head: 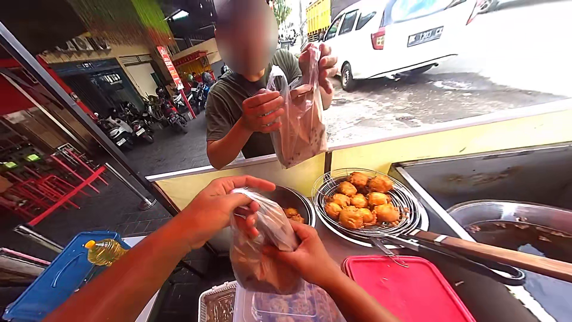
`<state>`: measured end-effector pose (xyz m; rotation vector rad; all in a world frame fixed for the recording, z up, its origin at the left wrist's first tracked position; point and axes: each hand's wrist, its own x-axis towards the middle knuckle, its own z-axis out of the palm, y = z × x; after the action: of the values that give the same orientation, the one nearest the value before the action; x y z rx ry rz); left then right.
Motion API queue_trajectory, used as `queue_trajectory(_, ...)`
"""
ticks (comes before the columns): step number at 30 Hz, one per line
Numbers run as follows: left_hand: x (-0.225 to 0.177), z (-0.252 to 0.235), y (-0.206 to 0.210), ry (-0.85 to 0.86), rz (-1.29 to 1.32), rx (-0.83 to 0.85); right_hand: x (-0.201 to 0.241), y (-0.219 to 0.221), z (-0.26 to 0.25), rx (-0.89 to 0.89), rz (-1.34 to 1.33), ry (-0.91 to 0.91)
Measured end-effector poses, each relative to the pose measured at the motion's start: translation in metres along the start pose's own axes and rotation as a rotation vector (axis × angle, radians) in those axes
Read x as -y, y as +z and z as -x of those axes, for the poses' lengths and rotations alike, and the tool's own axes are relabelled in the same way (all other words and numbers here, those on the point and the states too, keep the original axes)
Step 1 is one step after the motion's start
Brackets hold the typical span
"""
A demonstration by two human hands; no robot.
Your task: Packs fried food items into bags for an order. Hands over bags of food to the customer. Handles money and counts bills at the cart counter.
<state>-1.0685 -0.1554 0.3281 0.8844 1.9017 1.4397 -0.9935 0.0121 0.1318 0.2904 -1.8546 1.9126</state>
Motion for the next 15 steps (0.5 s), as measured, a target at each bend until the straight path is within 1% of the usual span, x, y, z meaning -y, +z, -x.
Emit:
queue_trajectory(2,0.006,0.001,-0.008,0.169,-0.126,-0.023,0.004,-0.001,0.002,-0.031,-0.075,0.102)
queue_trajectory(3,0.015,0.003,-0.013,0.276,-0.213,-0.071,0.006,-0.001,0.002,-0.048,-0.122,0.155)
queue_trajectory(4,0.030,0.005,-0.017,0.362,-0.294,-0.159,0.008,-0.002,0.003,-0.063,-0.175,0.193)
queue_trajectory(5,0.052,0.008,-0.017,0.403,-0.325,-0.254,0.010,-0.003,0.003,-0.078,-0.223,0.210)
queue_trajectory(6,0.082,0.013,-0.012,0.399,-0.316,-0.352,0.011,-0.004,0.003,-0.091,-0.245,0.220)
queue_trajectory(8,0.146,0.027,0.010,0.356,-0.215,-0.567,0.009,-0.005,0.005,-0.108,-0.254,0.218)
queue_trajectory(9,0.170,0.033,0.019,0.355,-0.160,-0.670,0.009,-0.006,0.004,-0.124,-0.262,0.210)
queue_trajectory(10,0.187,0.037,0.027,0.369,-0.110,-0.731,0.009,-0.006,0.003,-0.147,-0.274,0.212)
queue_trajectory(11,0.198,0.042,0.035,0.369,-0.066,-0.708,0.008,-0.005,0.003,-0.168,-0.276,0.227)
queue_trajectory(14,0.203,0.049,0.058,0.301,0.152,-0.403,0.012,0.001,-0.002,-0.198,-0.243,0.273)
queue_trajectory(15,0.202,0.047,0.060,0.281,0.197,-0.355,0.014,0.002,-0.003,-0.188,-0.220,0.281)
